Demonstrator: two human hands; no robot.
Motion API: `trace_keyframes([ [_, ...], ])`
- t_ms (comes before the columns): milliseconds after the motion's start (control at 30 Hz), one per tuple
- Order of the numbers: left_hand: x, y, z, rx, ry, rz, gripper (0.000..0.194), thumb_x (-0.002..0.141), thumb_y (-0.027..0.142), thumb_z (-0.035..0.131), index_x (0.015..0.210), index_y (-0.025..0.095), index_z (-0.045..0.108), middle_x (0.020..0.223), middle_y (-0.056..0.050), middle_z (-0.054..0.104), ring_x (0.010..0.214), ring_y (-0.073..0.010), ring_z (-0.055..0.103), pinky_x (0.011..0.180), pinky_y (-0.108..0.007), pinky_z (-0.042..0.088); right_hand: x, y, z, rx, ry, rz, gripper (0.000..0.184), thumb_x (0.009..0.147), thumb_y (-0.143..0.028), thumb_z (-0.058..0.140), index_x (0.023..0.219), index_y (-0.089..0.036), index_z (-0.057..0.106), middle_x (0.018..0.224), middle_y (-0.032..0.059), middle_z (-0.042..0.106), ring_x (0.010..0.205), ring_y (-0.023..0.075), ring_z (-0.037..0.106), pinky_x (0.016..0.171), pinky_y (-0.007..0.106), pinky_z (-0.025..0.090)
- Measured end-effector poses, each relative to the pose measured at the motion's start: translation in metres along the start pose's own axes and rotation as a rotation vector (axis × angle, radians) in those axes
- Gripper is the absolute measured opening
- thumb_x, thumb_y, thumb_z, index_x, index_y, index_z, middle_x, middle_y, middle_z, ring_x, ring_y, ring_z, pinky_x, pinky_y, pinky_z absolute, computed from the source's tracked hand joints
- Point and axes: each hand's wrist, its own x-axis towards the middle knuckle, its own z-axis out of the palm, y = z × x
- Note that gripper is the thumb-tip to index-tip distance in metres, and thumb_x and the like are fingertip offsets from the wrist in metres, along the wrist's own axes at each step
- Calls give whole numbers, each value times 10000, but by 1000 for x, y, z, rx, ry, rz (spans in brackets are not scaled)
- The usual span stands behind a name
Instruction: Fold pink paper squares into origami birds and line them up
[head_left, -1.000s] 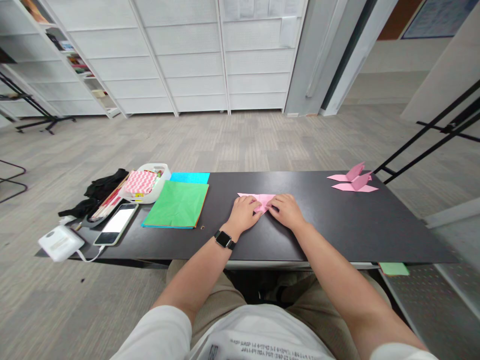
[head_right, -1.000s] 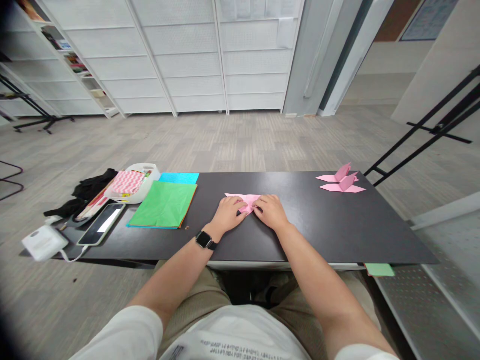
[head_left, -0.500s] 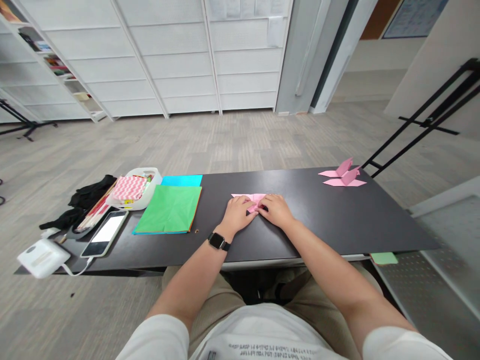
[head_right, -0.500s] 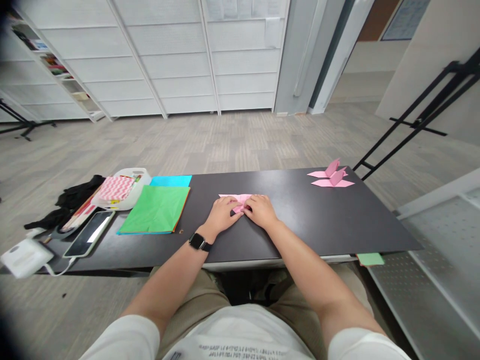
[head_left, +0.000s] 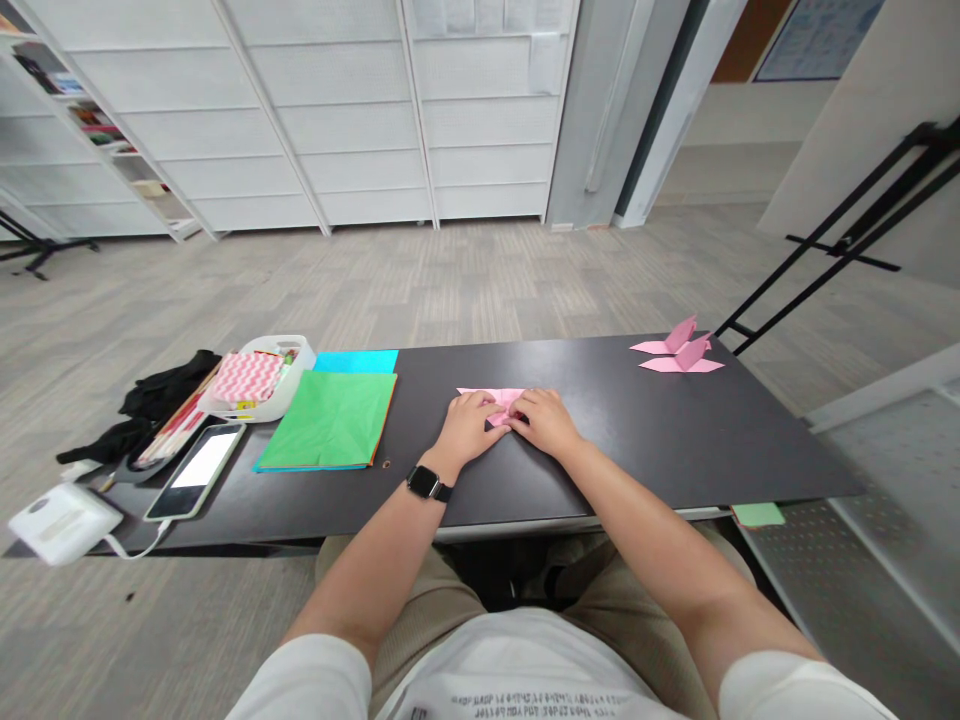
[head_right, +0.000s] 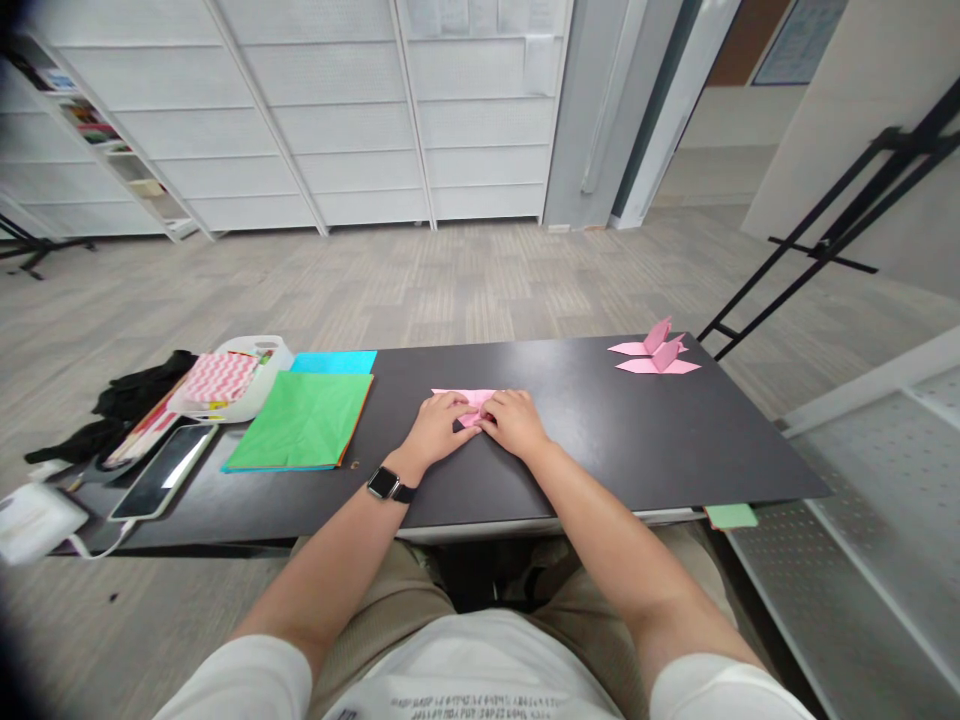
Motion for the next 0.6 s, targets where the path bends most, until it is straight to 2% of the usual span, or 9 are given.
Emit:
trace_keyframes([
  [200, 0, 2, -1, -42, -4, -18, 306, 899, 427, 795, 1180, 308, 773, 1284, -56, 673, 1266, -294, 576, 1099, -477, 425, -3, 10, -4, -120, 57, 181, 166, 985, -424, 711, 988, -259, 728, 1062, 66, 695, 1071, 262, 574, 983, 412, 329],
  [600, 1, -1, 0, -65, -9, -22, 335, 888, 402, 805, 1205, 304, 761, 1328, -69, 663, 1291, -318, 572, 1116, -515, 423, 4, 44, -7, -206, 176, 528, 184, 962, -417, 689, 920, -250, 753, 1139, 103, 666, 1094, 284, 542, 1055, 480, 328],
])
